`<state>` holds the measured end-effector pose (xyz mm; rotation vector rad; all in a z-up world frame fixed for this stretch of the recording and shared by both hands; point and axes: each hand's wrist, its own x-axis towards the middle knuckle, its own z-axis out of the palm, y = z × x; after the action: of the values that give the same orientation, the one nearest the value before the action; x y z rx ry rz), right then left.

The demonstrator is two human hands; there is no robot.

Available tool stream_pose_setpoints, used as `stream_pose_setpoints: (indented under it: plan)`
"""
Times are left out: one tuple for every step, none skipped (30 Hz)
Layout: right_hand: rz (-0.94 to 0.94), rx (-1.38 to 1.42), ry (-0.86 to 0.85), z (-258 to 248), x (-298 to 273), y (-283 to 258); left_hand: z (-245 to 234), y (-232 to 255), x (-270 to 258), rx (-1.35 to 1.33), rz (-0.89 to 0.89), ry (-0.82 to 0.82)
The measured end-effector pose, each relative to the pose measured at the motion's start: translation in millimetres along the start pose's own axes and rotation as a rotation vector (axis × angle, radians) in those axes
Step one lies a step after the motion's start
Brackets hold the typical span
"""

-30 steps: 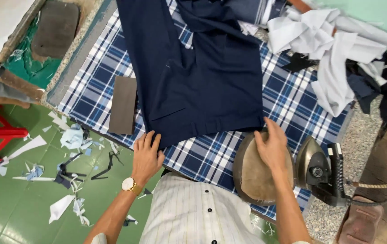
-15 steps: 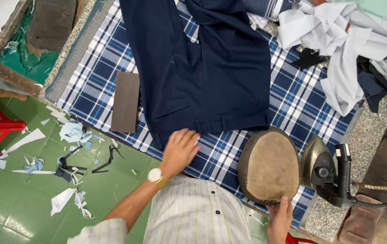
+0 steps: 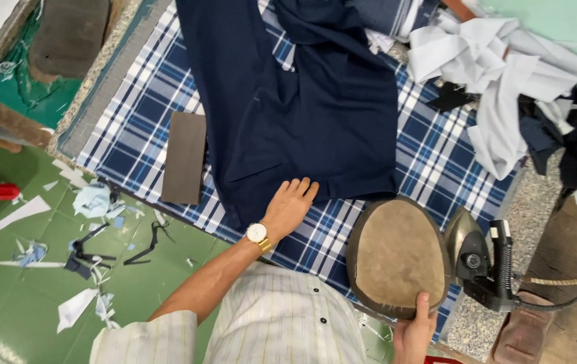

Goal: The person irons a pair of dark trousers on a plaid-covered table. They repeatedly place a white cloth over the trousers and press with an iron, using a small rectangular block to press seams. The person folds the trousers and lifts them from the table.

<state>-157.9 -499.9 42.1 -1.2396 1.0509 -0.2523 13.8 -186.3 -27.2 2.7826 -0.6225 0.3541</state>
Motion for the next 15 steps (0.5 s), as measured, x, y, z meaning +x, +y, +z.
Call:
stream_pose_setpoints:
  plan:
    - [0.031,-0.065,0.018,-6,4,-5,2,-5,1,-0.011,0.038,-0.032]
    - [0.062,-0.130,0.036,-12,7,-9,4,-10,2,-0.022,0.076,-0.064]
    - [0.058,-0.118,0.040,-25,16,-4,0,-14,5,-0.019,0.088,-0.059]
    - [0.058,-0.120,0.013,-39,26,2,-3,-18,8,-0.060,0.100,-0.134]
    - [0.059,-0.125,-0.016,-52,36,7,-6,-21,11,-0.101,0.108,-0.210]
    - [0.055,-0.117,-0.013,-56,39,10,-15,-23,18,-0.099,0.116,-0.206]
    - [0.061,-0.124,-0.048,-60,42,15,-24,-25,24,-0.196,0.071,-0.195]
    - [0.067,-0.131,-0.084,-63,44,20,-33,-27,30,-0.293,0.026,-0.184]
    - [0.067,-0.121,-0.083,-37,27,6,-44,-26,35,-0.287,0.034,-0.184]
    - [0.135,-0.102,-0.103,-11,10,-8,-55,-25,40,-0.310,0.007,-0.131]
    - [0.203,-0.080,-0.121,14,-7,-22,-67,-23,44,-0.333,-0.018,-0.079]
    - [0.203,-0.068,-0.119,28,-4,-9,-76,-20,46,-0.327,-0.007,-0.080]
    - [0.188,-0.027,-0.156,42,1,3,-86,-17,48,-0.294,0.003,-0.021]
    - [0.172,0.013,-0.193,56,5,15,-95,-14,49,-0.261,0.014,0.039]
    - [0.171,0.021,-0.193,83,-4,9,-103,-9,48,-0.256,0.021,0.040]
